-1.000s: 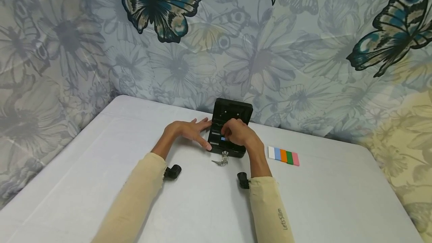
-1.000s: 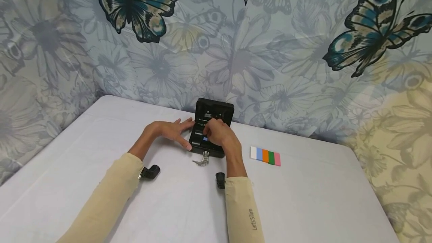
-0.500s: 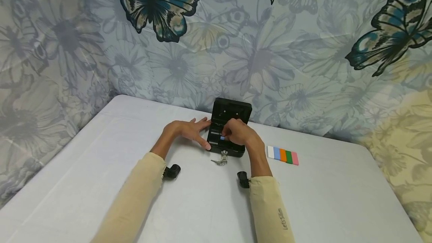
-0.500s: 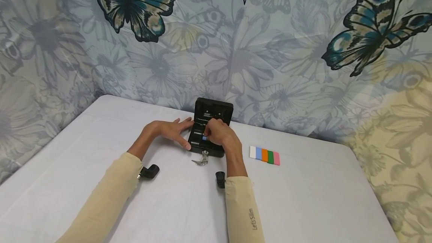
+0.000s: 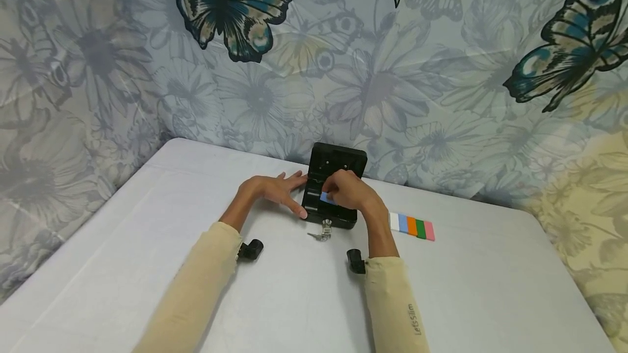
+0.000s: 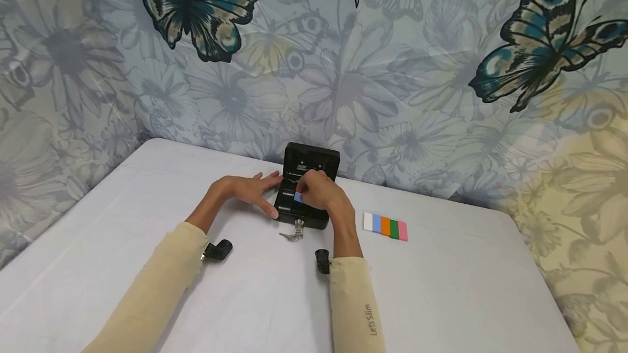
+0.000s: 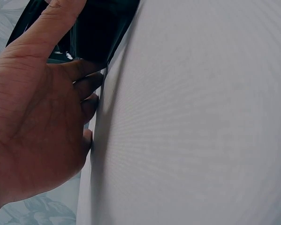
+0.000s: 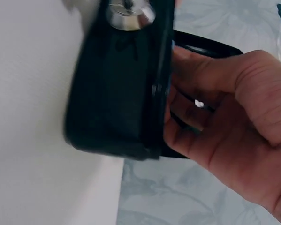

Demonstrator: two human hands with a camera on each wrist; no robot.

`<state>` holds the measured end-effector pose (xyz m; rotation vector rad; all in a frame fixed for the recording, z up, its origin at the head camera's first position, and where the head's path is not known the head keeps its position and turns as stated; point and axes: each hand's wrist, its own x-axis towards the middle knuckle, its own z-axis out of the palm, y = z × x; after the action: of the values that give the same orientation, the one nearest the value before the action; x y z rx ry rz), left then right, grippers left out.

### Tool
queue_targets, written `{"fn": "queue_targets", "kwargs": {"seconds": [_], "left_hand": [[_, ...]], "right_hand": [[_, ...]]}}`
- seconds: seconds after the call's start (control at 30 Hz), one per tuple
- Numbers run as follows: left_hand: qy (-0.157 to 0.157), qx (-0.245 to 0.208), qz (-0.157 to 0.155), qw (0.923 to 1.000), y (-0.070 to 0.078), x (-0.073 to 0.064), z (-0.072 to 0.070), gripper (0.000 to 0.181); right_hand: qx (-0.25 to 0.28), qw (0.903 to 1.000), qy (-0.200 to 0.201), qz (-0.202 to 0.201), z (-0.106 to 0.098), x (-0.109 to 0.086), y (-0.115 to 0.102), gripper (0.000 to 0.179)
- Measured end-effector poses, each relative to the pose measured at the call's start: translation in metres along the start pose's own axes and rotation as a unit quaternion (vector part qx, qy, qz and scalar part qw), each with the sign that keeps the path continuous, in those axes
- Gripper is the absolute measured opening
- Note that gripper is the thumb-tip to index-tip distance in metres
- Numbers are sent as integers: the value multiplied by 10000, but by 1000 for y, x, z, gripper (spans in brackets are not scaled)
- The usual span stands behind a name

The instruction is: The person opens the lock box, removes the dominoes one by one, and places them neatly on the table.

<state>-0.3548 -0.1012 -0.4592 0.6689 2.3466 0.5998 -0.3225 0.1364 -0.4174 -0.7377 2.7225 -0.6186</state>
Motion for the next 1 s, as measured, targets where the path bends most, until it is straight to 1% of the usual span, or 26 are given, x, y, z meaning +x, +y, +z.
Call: {"fn": "queue_targets", "kwargs": {"seconds": [0.17, 0.27, 0.57, 0.8, 1.0], "left_hand": [[-9, 19, 19, 10000, 0, 1, 1, 120], [-15, 49, 13, 10000, 0, 2, 1, 119], [14, 65, 56, 10000, 1, 0, 2, 119], [15, 42, 149, 9999, 0, 1, 2, 118], [5, 60, 152, 9999, 1, 0, 2, 118]], "right_hand": [[372, 9991, 178, -137, -6, -4, 5, 23], [457, 9984, 292, -148, -8, -6, 8, 22], [736, 9960, 471, -183, -11, -11, 13, 19], [1033, 9934, 493, -47, -14, -14, 18, 20], [1079, 9928, 520, 27, -18, -18, 20, 19]]}}
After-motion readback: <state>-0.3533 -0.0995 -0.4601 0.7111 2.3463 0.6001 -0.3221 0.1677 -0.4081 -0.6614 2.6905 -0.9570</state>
